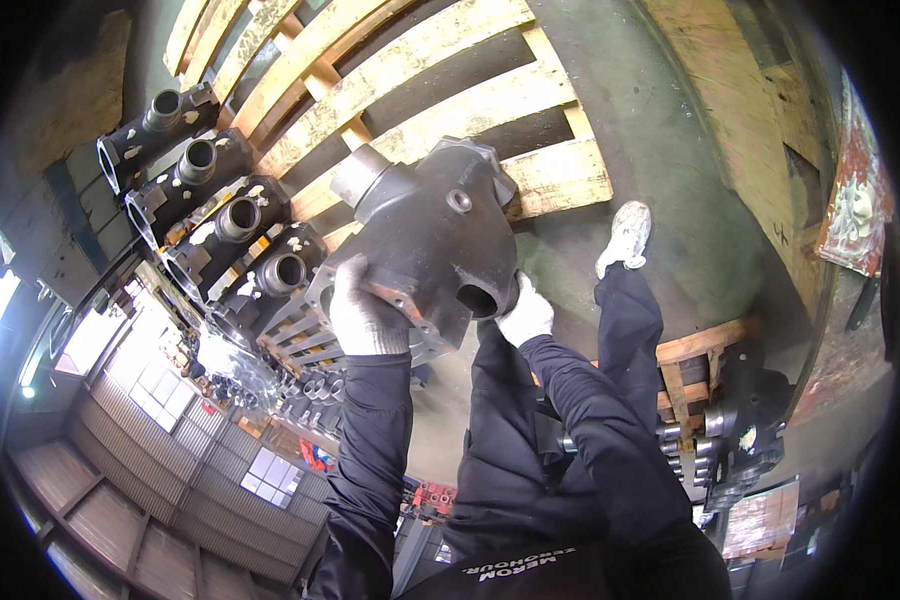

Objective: The person picks up a metal casting from a wooden pallet, rotates it to inspect surfaces, and uses a small metal tool to scrape and remove residue from the casting. The person repeats this process with several castings, placing each cleaned piece back on the pallet.

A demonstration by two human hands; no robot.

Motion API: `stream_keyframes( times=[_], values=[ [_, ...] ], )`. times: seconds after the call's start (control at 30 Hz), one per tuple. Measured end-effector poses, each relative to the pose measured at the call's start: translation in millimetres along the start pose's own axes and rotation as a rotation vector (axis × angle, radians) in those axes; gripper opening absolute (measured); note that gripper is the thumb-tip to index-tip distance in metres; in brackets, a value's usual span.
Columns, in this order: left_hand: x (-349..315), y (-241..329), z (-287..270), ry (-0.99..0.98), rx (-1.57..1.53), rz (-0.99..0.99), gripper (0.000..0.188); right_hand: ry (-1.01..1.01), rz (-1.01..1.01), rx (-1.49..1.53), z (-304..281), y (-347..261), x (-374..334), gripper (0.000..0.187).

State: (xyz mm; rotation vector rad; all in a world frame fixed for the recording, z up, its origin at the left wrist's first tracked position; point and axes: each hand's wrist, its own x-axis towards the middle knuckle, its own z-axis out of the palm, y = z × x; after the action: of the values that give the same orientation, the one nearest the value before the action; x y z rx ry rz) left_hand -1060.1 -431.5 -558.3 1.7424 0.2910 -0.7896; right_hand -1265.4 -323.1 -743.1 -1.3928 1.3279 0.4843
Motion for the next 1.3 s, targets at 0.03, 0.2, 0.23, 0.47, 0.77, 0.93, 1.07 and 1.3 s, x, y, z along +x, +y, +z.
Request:
stream_keyframes(
  times=[0.03, 0.2, 0.23, 0.47, 0.77, 0.93, 1.07, 1.3],
  values=[
    [-2, -1, 0, 0.064, -0.034, -0.031, 0.02, -0.008, -0.003, 0.001, 2, 2, 1, 0.089],
    [-29, -4, -8, 0.121, 0.057, -0.137, 0.019, -0.124, 0.052, 0.086, 6, 15, -2, 0.109],
    [-38, -7, -11, 0.09, 0.13, -0.134, 0.021, -0.168, 0.084, 0.077, 4, 18, -3, 0.113],
    [-99, -40, -19, -0.033, 0.122, -0.067, 0.072, 0.034, -0.146, -0.083, -116, 16, 44, 0.099],
    [-152, -100, -43, 0.188, -0.79, -0.546, 0.036, -0.427, -0.67, -0.173, -165, -236, 57, 0.102],
    [-162, -123, -61, 0.159, -0.665, -0.56, 0.03, -0.359, -0.774, -0.653, -123, -259, 43, 0.105],
    [-167, -115, -58, 0.122, -0.301, -0.322, 0.038, -0.356, -0.823, -0.711, -110, -251, 47, 0.108],
    [-136, -90, -50, 0.119, -0.628, -0.455, 0.029, -0.358, -0.73, -0.709, -103, -268, 77, 0.113]
  ],
)
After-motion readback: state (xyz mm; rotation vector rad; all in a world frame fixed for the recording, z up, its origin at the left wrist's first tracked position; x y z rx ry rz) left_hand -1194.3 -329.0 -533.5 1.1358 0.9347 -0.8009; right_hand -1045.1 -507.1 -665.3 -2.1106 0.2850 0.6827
